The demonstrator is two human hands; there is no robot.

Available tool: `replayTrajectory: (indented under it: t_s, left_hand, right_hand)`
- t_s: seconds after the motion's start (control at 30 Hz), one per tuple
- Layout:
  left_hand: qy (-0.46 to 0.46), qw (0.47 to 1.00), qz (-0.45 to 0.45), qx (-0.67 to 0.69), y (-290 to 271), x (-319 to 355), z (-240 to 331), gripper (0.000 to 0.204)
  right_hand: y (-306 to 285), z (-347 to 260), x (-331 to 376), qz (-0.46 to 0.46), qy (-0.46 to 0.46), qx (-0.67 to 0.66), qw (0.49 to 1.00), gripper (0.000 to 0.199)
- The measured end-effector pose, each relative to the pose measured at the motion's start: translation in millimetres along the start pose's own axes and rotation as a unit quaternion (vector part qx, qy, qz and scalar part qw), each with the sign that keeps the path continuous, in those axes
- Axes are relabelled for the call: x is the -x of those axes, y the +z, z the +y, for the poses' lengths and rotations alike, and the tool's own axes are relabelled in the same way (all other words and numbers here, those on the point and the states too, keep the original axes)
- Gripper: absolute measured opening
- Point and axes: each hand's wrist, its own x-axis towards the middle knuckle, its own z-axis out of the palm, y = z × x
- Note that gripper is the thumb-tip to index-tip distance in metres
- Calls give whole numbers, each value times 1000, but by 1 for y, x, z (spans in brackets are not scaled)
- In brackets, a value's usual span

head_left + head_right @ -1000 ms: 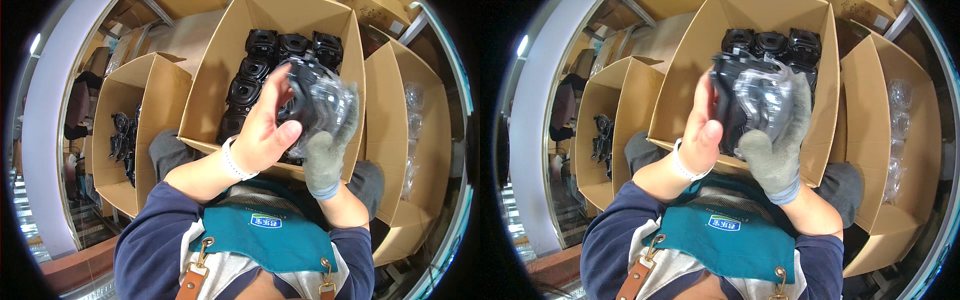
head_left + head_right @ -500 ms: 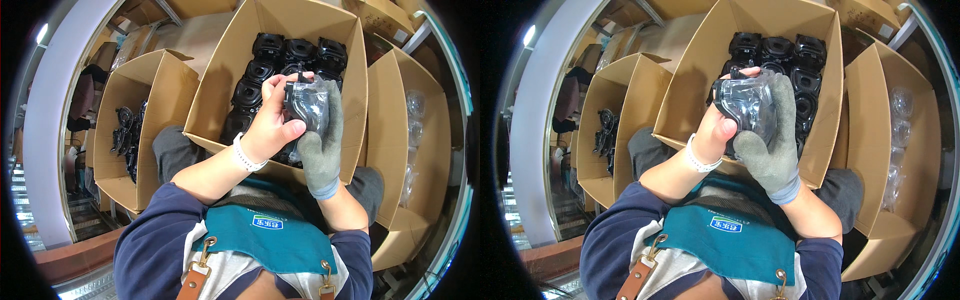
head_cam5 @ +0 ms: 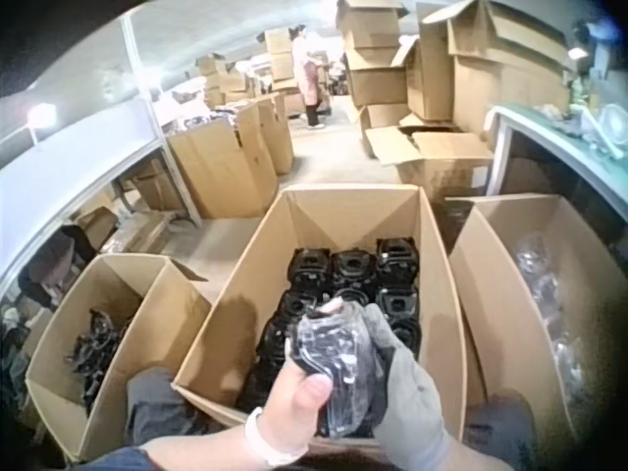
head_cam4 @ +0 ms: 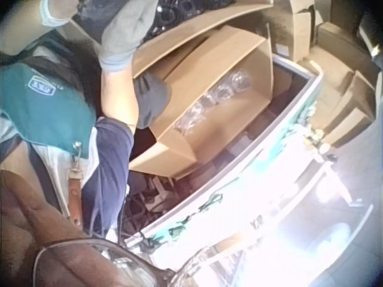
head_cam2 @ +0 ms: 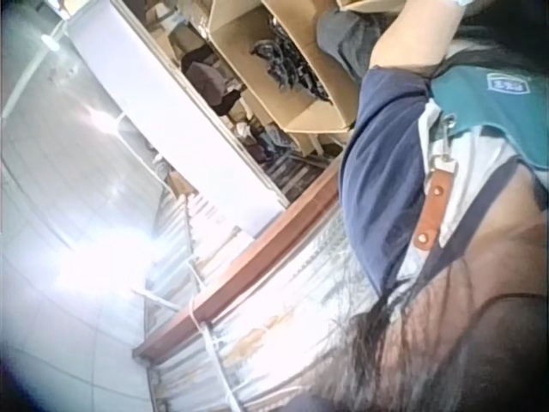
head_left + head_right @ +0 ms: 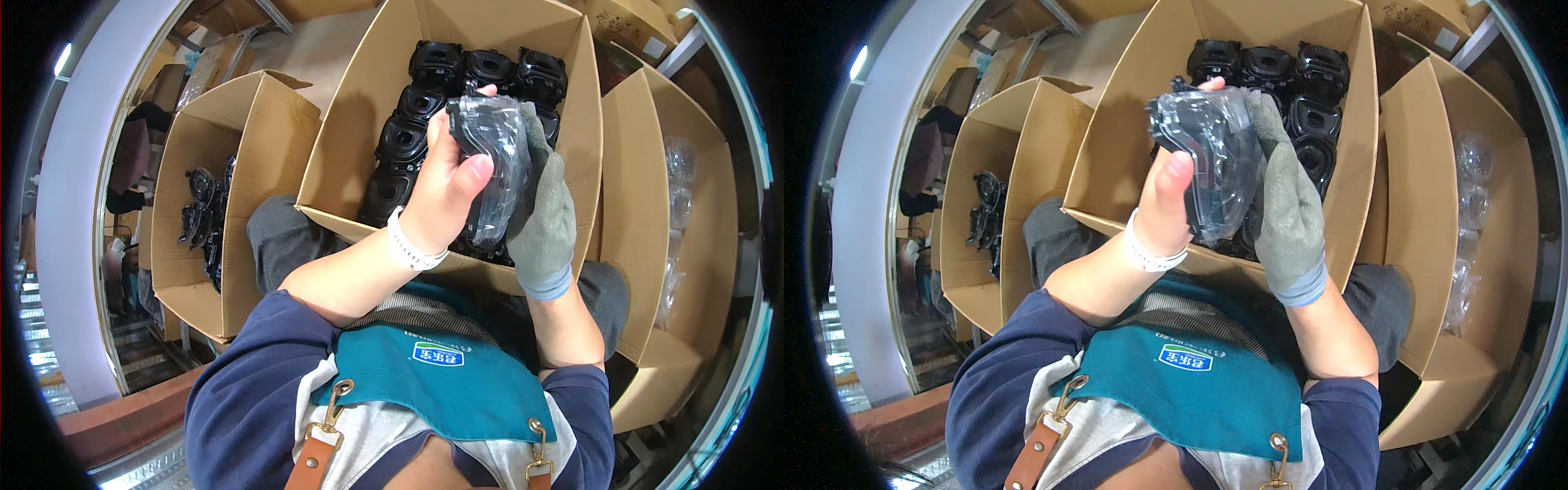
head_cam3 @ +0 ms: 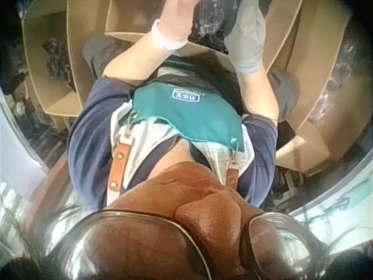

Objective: The person sorts plastic parts by hand, taking them from cardboard boxes and placing them into other containers.

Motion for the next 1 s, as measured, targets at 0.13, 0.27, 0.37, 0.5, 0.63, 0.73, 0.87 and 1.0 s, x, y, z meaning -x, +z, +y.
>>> replayTrajectory:
  t_s: [0.13, 0.27, 0.37, 0.5, 0.63, 0.73, 0.87, 1.0]
  left_hand:
    - [-6, 992, 23, 123, 17, 6, 9, 78]
    - [-35, 996, -47, 74, 19, 15, 17, 85]
    - [97, 987, 49, -117, 16, 10, 9, 64]
    - [79, 987, 87, -110, 19, 19, 6, 46]
    - [-56, 934, 225, 272, 48, 10, 16, 57]
    - [-99, 945, 251, 185, 26, -1, 5, 58]
    - [-54, 939, 55, 334, -7, -23, -5, 63]
    - [-40, 892, 4, 450, -3, -23, 12, 63]
  right_hand:
    - [31, -31, 1, 212, 170, -457, 847, 57]
    - [-3, -6, 17, 46, 103, -79, 990, 61]
    - [-7, -11, 13, 103, 49, -77, 991, 74]
    - [-4, -20, 10, 122, -160, 158, 967, 89]
    - [-11, -7, 12, 104, -224, 365, 898, 97]
    - [1, -24, 18, 66, -158, 535, 828, 103]
    - [14, 14, 20, 222, -296, 300, 879, 79]
    - [-1, -17, 30, 86, -1, 208, 974, 38]
